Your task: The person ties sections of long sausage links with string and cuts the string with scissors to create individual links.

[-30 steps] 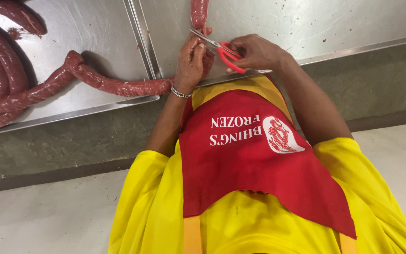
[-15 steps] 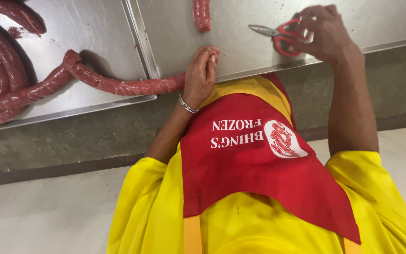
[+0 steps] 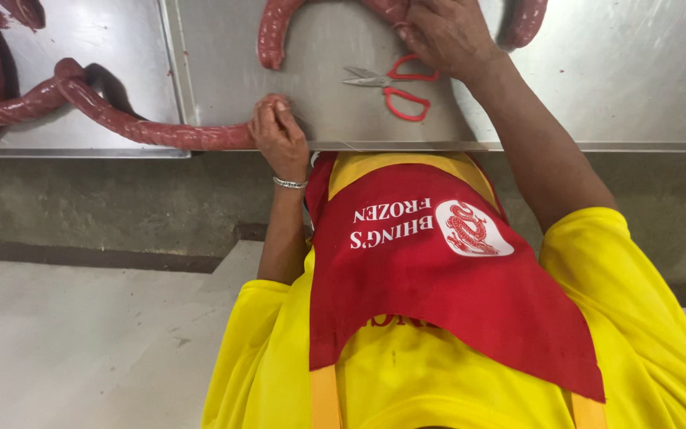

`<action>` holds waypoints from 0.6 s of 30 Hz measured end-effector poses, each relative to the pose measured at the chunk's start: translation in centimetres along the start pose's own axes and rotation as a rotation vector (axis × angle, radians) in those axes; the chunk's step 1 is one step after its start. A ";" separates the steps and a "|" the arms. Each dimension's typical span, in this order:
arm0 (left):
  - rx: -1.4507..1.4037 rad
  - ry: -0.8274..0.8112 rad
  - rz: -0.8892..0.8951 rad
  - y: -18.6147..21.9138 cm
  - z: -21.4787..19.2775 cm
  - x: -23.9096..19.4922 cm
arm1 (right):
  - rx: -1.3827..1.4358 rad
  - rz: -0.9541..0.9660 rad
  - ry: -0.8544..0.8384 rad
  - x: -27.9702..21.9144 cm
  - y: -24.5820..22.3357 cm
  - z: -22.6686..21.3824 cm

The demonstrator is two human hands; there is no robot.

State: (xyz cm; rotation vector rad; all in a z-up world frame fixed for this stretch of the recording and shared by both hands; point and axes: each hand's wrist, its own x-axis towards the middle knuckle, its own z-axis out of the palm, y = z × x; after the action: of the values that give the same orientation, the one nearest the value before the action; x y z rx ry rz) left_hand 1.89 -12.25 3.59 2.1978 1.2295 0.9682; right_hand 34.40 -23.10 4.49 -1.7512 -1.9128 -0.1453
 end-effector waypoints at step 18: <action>0.379 0.063 0.059 0.2 1.9 -0.7 | 1.364 0.605 -0.210 -1.6 3.9 -23.5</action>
State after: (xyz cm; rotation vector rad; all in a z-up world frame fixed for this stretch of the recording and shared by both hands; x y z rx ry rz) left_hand 3.19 -13.06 2.20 2.5186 1.4863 0.8914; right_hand 45.42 -33.93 22.71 -1.2025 -0.9440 1.2703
